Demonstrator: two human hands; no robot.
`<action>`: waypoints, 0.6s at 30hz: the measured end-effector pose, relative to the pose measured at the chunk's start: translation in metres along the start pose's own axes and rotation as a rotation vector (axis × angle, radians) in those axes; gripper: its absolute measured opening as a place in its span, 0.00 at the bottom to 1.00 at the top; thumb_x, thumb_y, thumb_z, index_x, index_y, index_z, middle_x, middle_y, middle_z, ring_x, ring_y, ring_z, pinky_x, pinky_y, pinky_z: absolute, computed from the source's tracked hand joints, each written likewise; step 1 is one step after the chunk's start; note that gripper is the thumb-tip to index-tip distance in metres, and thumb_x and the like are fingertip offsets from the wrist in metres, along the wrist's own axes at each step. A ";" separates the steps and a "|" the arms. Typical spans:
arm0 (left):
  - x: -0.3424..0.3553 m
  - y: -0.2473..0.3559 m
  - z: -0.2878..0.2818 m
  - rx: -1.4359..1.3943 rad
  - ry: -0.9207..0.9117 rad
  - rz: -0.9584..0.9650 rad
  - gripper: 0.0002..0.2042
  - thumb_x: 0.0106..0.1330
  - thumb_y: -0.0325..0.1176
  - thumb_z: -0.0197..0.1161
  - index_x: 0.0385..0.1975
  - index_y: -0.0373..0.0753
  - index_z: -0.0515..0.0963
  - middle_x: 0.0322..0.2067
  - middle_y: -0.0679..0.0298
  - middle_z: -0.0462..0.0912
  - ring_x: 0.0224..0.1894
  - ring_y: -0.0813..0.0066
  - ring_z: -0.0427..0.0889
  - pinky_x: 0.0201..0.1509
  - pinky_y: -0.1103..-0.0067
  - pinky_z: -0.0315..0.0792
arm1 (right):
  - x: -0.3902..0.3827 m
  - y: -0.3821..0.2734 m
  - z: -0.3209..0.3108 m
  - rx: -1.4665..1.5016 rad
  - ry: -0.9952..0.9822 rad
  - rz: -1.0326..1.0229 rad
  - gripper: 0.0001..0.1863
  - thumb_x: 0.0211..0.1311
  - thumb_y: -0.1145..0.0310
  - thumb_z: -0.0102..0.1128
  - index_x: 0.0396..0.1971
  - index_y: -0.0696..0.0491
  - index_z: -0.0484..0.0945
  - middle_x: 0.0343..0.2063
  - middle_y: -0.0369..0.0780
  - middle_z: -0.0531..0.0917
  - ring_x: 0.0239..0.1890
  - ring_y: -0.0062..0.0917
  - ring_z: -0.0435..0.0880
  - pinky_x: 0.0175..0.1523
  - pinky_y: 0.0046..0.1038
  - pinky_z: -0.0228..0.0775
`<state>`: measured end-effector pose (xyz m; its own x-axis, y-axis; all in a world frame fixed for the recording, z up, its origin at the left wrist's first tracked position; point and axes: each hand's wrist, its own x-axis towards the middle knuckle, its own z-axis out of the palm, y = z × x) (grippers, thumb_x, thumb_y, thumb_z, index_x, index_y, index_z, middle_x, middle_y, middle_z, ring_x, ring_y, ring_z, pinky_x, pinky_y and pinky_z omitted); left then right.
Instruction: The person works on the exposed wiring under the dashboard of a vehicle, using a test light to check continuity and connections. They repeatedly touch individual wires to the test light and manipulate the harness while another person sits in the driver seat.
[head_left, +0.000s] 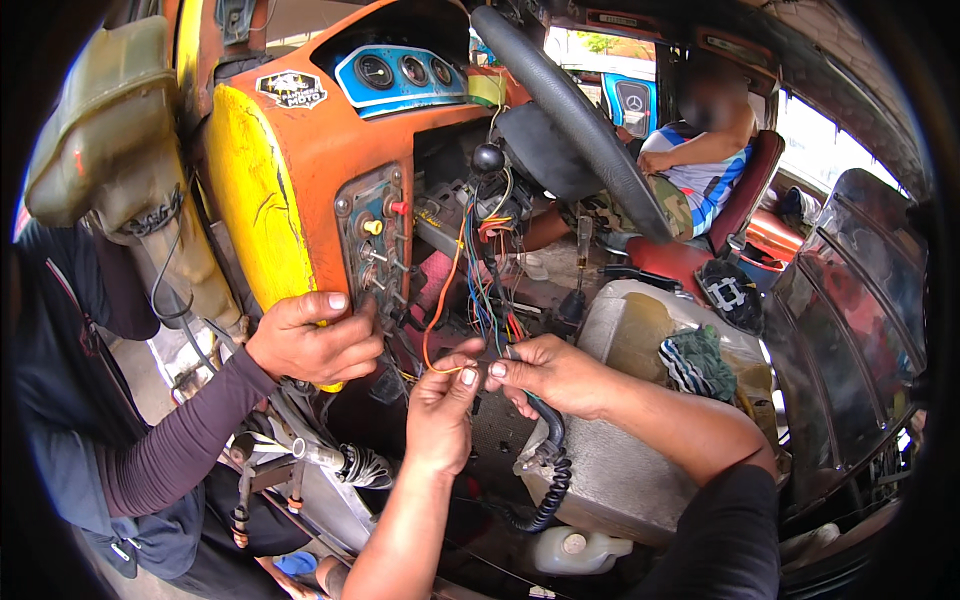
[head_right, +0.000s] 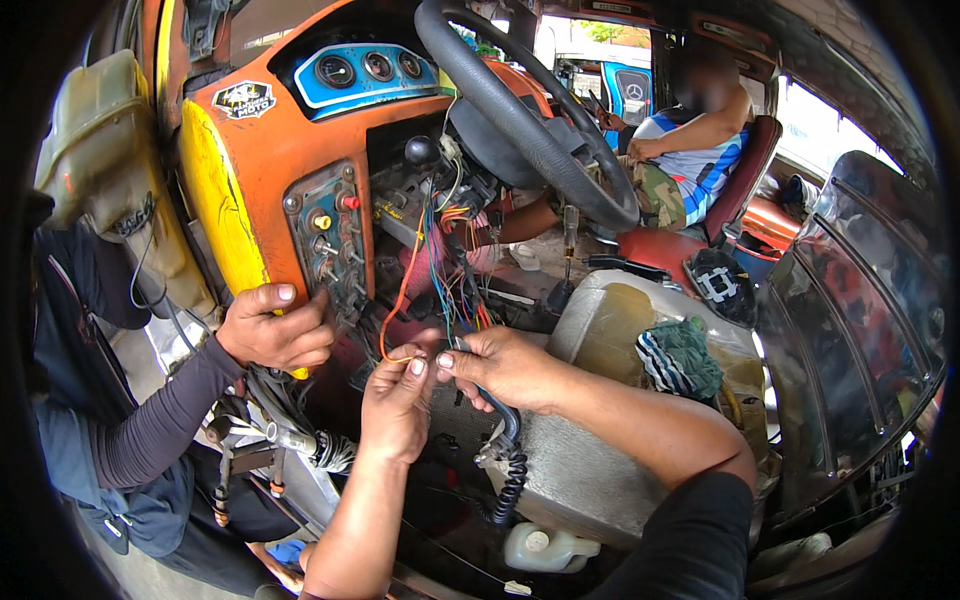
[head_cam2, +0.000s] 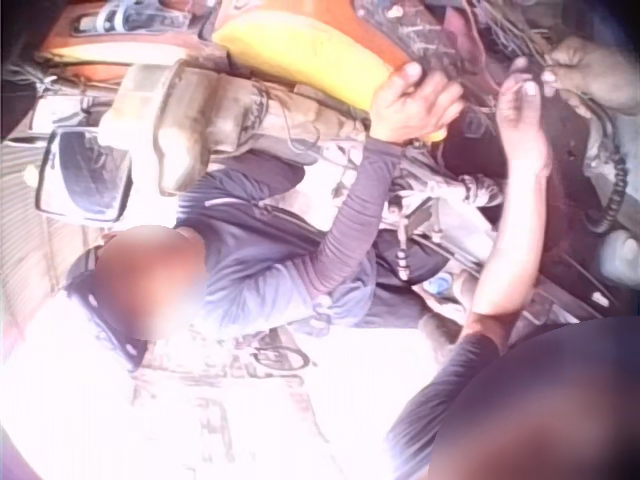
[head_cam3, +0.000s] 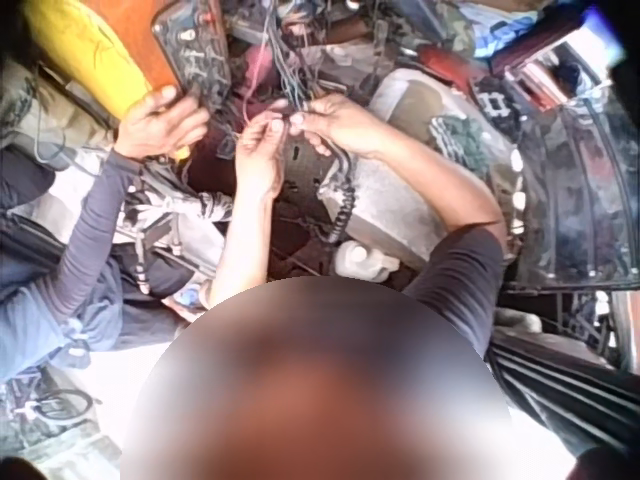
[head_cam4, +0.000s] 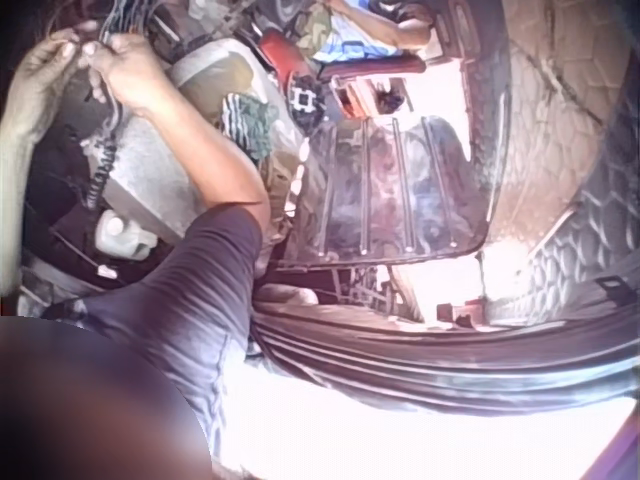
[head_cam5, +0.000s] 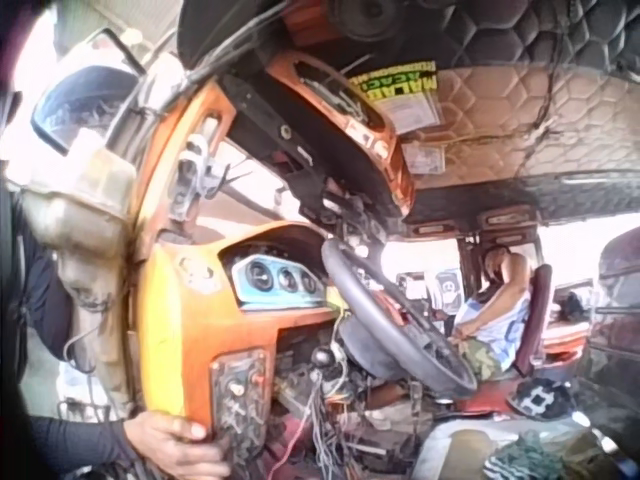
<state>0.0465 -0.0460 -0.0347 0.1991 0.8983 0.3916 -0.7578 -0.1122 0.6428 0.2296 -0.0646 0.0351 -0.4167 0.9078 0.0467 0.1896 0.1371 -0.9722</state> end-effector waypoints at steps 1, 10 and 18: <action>0.003 0.004 -0.004 -0.017 -0.092 -0.073 0.06 0.72 0.29 0.68 0.45 0.37 0.83 0.56 0.57 0.83 0.48 0.70 0.84 0.58 0.70 0.77 | 0.001 0.001 0.001 0.012 -0.003 0.024 0.19 0.81 0.56 0.56 0.35 0.57 0.81 0.21 0.34 0.78 0.21 0.17 0.78 0.27 0.23 0.74; 0.025 0.019 0.003 0.069 0.020 -0.057 0.07 0.72 0.28 0.69 0.46 0.37 0.84 0.45 0.62 0.87 0.42 0.77 0.83 0.46 0.80 0.78 | -0.006 -0.005 -0.002 0.188 0.061 0.091 0.18 0.81 0.56 0.41 0.42 0.55 0.73 0.22 0.38 0.77 0.18 0.20 0.75 0.22 0.25 0.70; 0.031 0.027 -0.001 0.199 0.198 0.082 0.06 0.73 0.26 0.67 0.46 0.36 0.84 0.44 0.65 0.87 0.42 0.81 0.82 0.48 0.83 0.77 | -0.008 -0.012 0.006 0.193 0.149 -0.081 0.11 0.82 0.67 0.41 0.56 0.55 0.63 0.24 0.41 0.77 0.17 0.20 0.72 0.18 0.22 0.63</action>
<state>0.0320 -0.0209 -0.0059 0.0020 0.9460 0.3242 -0.6261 -0.2516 0.7381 0.2250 -0.0765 0.0450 -0.2850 0.9474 0.1454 -0.0182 0.1463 -0.9891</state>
